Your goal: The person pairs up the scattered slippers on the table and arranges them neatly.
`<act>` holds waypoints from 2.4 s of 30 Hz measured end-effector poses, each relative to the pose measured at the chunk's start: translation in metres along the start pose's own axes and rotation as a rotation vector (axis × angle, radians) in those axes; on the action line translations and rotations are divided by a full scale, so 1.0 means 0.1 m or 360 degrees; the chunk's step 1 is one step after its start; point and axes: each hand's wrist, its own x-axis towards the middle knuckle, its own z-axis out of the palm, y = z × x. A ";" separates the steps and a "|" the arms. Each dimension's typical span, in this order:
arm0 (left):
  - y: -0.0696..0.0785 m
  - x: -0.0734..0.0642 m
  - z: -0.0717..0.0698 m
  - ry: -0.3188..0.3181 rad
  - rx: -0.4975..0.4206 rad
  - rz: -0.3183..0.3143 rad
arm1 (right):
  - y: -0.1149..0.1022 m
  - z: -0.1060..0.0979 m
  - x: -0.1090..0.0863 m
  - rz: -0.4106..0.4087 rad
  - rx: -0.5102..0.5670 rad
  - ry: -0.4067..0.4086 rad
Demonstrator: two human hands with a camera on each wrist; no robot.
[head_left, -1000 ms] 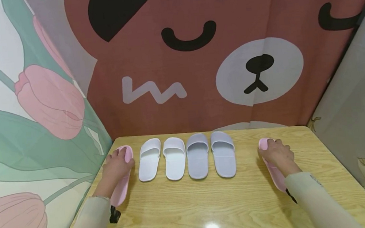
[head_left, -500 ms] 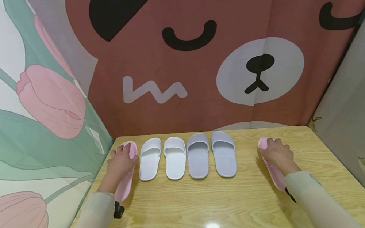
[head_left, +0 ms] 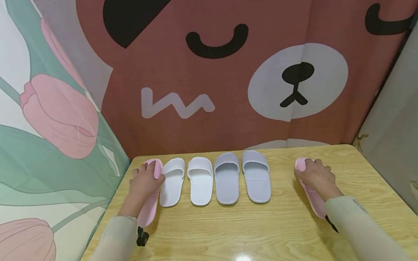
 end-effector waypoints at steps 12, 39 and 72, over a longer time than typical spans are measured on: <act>0.12 0.07 0.05 0.0004 0.0000 0.0013 | 0.00 0.00 0.00 0.0004 0.0005 0.0000; 0.37 0.17 0.14 -0.0052 -0.0040 0.0035 | 0.03 -0.04 0.04 -0.0010 0.0034 0.0086; 0.61 0.22 0.26 -0.0064 -0.0070 0.0059 | 0.03 0.00 0.12 -0.0032 0.0090 0.0145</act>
